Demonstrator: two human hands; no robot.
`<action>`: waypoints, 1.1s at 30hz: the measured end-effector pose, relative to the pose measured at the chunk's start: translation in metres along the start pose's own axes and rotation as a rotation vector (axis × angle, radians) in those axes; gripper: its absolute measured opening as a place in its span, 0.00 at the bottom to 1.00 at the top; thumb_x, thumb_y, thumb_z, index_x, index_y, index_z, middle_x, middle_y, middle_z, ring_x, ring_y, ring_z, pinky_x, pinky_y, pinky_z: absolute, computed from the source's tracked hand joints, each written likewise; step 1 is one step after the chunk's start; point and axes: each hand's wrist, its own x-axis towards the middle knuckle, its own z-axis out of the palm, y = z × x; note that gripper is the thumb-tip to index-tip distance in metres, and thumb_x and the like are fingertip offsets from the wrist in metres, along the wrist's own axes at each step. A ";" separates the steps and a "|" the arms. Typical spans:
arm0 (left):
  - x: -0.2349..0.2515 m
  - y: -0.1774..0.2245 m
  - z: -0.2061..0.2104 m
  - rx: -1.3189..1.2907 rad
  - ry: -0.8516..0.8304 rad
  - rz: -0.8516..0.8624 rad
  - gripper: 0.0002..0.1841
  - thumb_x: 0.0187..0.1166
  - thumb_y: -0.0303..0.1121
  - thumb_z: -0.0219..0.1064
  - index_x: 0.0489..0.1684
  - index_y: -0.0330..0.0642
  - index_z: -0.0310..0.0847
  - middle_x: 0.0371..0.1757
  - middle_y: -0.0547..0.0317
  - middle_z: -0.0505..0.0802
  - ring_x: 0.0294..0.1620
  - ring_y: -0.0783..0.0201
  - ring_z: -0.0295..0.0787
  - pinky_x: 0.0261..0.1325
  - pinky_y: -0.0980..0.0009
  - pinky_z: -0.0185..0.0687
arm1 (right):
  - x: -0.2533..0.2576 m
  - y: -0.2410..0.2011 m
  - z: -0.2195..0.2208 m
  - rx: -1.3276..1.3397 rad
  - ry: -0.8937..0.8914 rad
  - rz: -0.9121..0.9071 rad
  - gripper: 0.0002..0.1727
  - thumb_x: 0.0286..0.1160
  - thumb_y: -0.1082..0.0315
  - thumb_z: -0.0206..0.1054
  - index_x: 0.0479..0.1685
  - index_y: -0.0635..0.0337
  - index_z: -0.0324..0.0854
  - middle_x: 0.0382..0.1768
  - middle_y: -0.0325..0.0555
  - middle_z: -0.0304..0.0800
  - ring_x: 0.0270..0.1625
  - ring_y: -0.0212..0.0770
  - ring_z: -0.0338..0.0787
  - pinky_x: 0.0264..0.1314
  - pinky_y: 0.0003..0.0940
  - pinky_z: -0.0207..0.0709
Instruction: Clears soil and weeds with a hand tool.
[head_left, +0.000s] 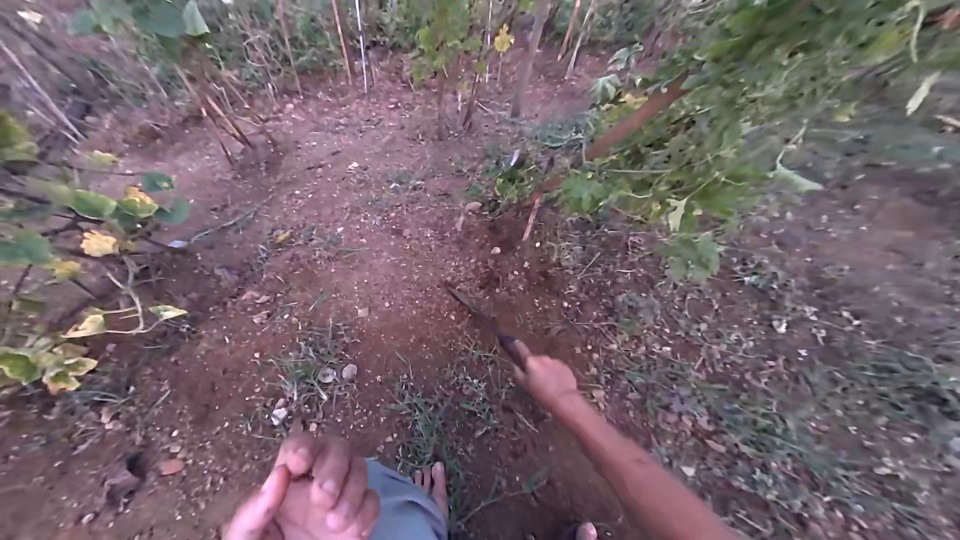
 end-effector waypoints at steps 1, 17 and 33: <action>0.001 0.000 0.001 0.003 -0.004 -0.004 0.11 0.82 0.38 0.63 0.46 0.45 0.91 0.39 0.59 0.93 0.40 0.64 0.91 0.46 0.70 0.86 | 0.014 -0.007 0.022 0.011 0.012 0.022 0.36 0.93 0.49 0.50 0.97 0.45 0.47 0.63 0.71 0.87 0.65 0.74 0.87 0.63 0.70 0.78; -0.002 -0.002 -0.002 -0.050 -0.040 -0.028 0.12 0.84 0.37 0.61 0.47 0.44 0.90 0.38 0.60 0.93 0.39 0.65 0.91 0.46 0.70 0.85 | -0.010 0.078 -0.058 0.214 0.361 -0.102 0.32 0.89 0.47 0.61 0.87 0.51 0.71 0.51 0.77 0.90 0.56 0.81 0.88 0.61 0.79 0.74; -0.001 0.000 0.004 0.010 0.041 0.063 0.12 0.84 0.37 0.60 0.45 0.45 0.90 0.38 0.59 0.93 0.40 0.64 0.91 0.46 0.70 0.85 | 0.081 -0.045 0.083 0.193 0.027 0.070 0.38 0.94 0.51 0.50 0.99 0.33 0.34 0.70 0.68 0.82 0.65 0.68 0.89 0.64 0.65 0.81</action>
